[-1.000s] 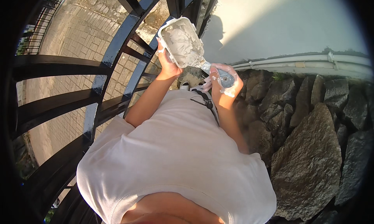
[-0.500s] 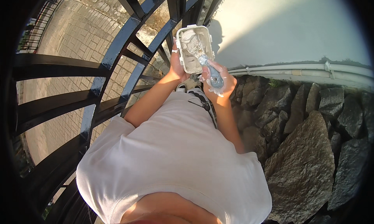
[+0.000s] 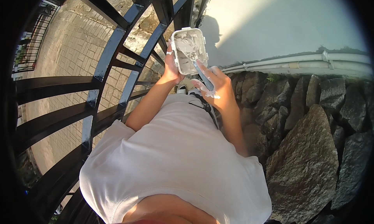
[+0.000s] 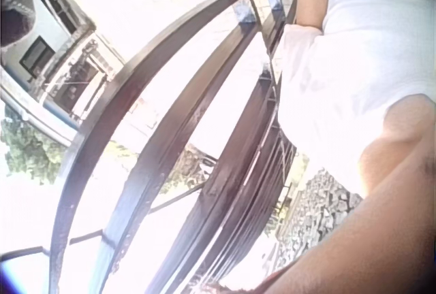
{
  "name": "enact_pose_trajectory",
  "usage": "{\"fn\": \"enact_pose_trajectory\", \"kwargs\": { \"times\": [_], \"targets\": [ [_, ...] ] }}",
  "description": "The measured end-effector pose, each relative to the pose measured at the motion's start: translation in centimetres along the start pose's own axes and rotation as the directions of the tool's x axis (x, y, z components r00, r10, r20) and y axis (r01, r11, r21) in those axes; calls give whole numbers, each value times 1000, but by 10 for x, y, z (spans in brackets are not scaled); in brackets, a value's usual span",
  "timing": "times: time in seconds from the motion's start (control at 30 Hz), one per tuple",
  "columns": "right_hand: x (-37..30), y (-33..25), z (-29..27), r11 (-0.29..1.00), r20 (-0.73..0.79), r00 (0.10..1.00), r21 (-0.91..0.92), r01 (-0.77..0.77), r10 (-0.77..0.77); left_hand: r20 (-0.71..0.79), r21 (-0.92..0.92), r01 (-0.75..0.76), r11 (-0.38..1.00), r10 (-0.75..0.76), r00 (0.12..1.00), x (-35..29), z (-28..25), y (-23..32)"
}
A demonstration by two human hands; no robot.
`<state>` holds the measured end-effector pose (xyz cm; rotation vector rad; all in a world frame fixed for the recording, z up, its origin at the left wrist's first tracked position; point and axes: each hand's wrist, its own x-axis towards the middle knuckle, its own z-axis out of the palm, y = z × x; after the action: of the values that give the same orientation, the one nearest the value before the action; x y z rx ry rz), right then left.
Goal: Apply wall putty or filler to a damaged area of an exterior wall using a putty knife.
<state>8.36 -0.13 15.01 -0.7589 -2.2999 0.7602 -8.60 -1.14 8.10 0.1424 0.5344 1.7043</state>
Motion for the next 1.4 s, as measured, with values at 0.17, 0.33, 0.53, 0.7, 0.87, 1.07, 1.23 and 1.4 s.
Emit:
{"fn": "enact_pose_trajectory", "kwargs": {
  "times": [0.17, 0.33, 0.53, 0.7, 0.87, 1.07, 1.23, 1.4],
  "targets": [
    [-11, 6, 6, 997, 59, 996, 38, -70, 68, 148, -73, -89, 993, 99, 984, 13, -10, 4],
    [-15, -4, -25, 994, 130, 989, 66, -83, 74, 148, -131, -54, 990, 73, 986, 17, -17, 1],
    [-13, 1, -12, 998, 14, 999, 36, -41, 41, 166, -42, -19, 999, 25, 986, 12, -7, -3],
    [-10, 11, 5, 994, -166, 986, -112, 3, -22, 24, 67, 23, 997, -25, 999, 5, 13, -13],
    [-13, 7, -17, 999, 86, 996, 5, -31, 31, 113, -85, -28, 996, 38, 993, 16, -14, -9],
    [-1, 10, -17, 996, 46, 999, -91, -6, 10, 10, -75, -72, 995, 73, 997, 16, -15, -14],
    [-12, 8, -13, 994, 116, 990, 56, -91, 84, 92, -75, -50, 996, 56, 994, 21, -11, -5],
    [-5, 1, -36, 998, 45, 998, -37, -51, 52, 108, -61, -42, 997, 48, 993, 22, -12, -8]
  ]
}}
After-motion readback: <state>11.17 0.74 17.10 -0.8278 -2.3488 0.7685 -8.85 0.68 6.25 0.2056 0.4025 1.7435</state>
